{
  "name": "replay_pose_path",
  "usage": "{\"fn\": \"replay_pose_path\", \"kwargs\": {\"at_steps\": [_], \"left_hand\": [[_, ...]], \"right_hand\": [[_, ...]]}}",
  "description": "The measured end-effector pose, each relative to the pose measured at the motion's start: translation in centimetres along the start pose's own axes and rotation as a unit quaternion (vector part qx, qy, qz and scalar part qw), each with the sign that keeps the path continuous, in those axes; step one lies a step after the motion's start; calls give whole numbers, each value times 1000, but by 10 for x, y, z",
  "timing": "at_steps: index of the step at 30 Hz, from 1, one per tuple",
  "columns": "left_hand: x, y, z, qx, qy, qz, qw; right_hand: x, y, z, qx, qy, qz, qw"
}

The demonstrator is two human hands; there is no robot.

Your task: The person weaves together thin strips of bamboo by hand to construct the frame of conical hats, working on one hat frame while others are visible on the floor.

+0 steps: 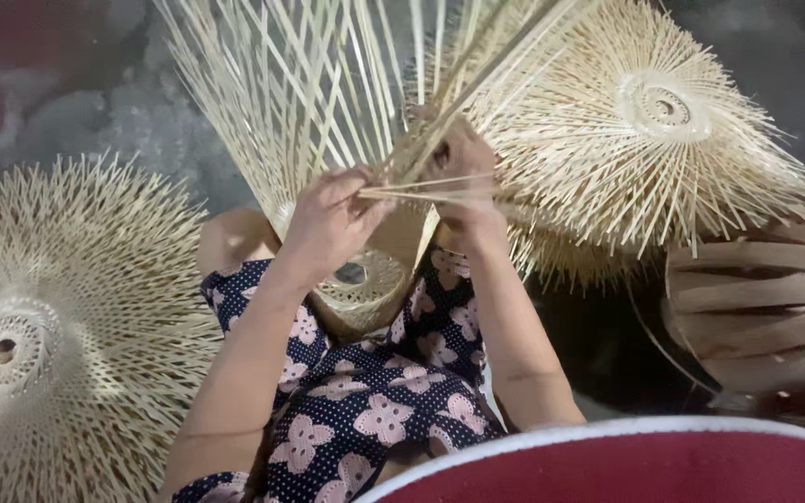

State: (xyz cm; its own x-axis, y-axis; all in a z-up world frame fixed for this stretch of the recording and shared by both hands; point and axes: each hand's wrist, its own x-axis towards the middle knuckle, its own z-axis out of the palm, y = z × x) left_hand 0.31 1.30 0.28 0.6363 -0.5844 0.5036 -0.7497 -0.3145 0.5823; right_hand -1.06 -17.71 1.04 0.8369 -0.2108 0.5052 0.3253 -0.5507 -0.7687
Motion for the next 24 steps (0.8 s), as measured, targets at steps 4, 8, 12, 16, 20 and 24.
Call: {"fn": "replay_pose_path", "kwargs": {"at_steps": [4,8,12,16,20,24], "left_hand": [[-2,-9,0,-37,27,80,996],[-8,-9,-3,21,48,4,999],[-5,-7,5,-57,69,17,996],[-5,-1,-2,100,120,116,981],[-5,-5,-12,34,116,140,983],[5,-6,1,30,28,-72,997]], "right_hand": [[16,-9,-9,-319,-197,253,892],[8,-7,-33,214,-141,26,966],[-8,-42,-16,171,-97,-277,941],[17,-49,-5,-191,-245,151,938],[-2,-9,-16,258,-199,101,940],[-10,30,-40,440,-241,32,864]]}}
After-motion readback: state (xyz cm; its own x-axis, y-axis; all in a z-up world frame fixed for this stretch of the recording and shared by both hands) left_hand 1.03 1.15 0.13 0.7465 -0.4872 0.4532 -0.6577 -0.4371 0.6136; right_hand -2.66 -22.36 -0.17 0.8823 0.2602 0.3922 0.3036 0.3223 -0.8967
